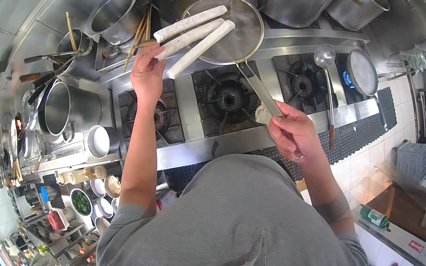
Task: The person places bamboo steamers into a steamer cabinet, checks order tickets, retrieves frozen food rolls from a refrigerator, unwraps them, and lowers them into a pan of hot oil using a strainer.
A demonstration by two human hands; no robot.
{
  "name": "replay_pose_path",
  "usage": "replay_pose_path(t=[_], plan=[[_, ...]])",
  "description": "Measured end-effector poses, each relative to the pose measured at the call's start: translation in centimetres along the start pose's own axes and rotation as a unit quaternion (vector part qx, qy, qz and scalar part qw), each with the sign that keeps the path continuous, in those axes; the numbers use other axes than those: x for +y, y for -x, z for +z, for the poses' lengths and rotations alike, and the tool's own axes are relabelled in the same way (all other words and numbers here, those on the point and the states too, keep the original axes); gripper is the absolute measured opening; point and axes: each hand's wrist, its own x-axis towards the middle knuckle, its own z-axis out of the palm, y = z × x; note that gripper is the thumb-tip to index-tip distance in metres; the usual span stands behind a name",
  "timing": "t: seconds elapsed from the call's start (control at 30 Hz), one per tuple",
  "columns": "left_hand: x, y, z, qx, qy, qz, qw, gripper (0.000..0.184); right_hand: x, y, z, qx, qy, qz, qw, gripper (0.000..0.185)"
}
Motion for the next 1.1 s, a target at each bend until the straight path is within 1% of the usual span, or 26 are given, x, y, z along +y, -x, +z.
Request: replay_pose_path(t=[0.03,0.07,0.1,0.13,0.2,0.23,0.3,0.33,0.4,0.43,0.5,0.53,0.6,0.73,0.8,1.0,1.1], plan=[[-0.1,0.0,0.1,-0.001,0.0,0.0,1.0,0.042,0.0,0.0,0.0,0.002,0.003,-0.001,1.0,0.041],[-0.2,-0.1,0.2,-0.003,0.1,-0.049,0.994,0.043,0.0,0.0,0.1,0.003,0.005,-0.001,1.0,0.041],[-0.3,-0.1,0.4,-0.005,0.2,-0.098,0.975,0.045,0.1,0.0,0.1,0.003,0.005,-0.001,1.0,0.041],[0.2,0.0,0.6,-0.005,0.2,-0.098,0.975,0.045,0.1,0.1,0.0,0.006,0.01,-0.004,1.0,0.041],[1.3,0.3,0.6,0.041,0.335,-0.231,0.912,0.036,0.2,0.1,0.0,0.009,0.015,-0.006,1.0,0.041],[2.1,0.1,0.4,0.041,0.335,-0.232,0.912,0.036,0.2,0.0,0.1,0.01,0.02,-0.008,1.0,0.041],[3.5,-0.1,-0.2,0.0,0.259,-0.325,0.91,0.03,0.3,0.0,0.1,0.012,0.025,-0.008,1.0,0.041],[3.3,-0.1,-0.2,0.001,0.258,-0.326,0.91,0.03,0.3,0.0,0.1,0.013,0.022,-0.007,1.0,0.041],[2.6,0.0,-0.2,-0.038,0.228,-0.32,0.919,0.027,0.3,0.1,0.0,0.014,0.02,-0.004,1.0,0.041],[2.4,0.1,-0.2,-0.037,0.228,-0.321,0.918,0.027,0.4,0.1,0.0,0.015,0.021,-0.003,1.0,0.041],[2.0,0.4,0.1,-0.027,0.217,-0.241,0.946,0.028,0.5,0.1,-0.3,0.016,0.022,-0.001,1.0,0.041],[1.8,0.4,0.2,-0.027,0.217,-0.241,0.945,0.028,0.6,0.1,-0.5,0.012,0.018,0.001,1.0,0.042],[1.5,0.5,0.6,-0.01,0.228,-0.177,0.958,0.03,0.6,0.2,-0.7,0.009,0.014,0.003,1.0,0.044],[1.1,0.7,0.8,0.005,0.245,-0.186,0.952,0.031,0.4,0.4,-0.5,0.011,0.02,-0.002,1.0,0.043],[0.1,1.0,1.0,0.024,0.256,-0.119,0.959,0.029,0.4,0.4,-0.3,0.01,0.021,-0.006,1.0,0.042],[-0.3,1.0,1.0,0.032,0.201,-0.08,0.976,0.027,0.4,0.2,-0.1,0.006,0.019,-0.006,1.0,0.043],[-0.5,1.1,1.0,0.028,0.201,-0.091,0.975,0.026,0.5,0.2,-0.2,0.008,0.015,-0.006,1.0,0.043]])
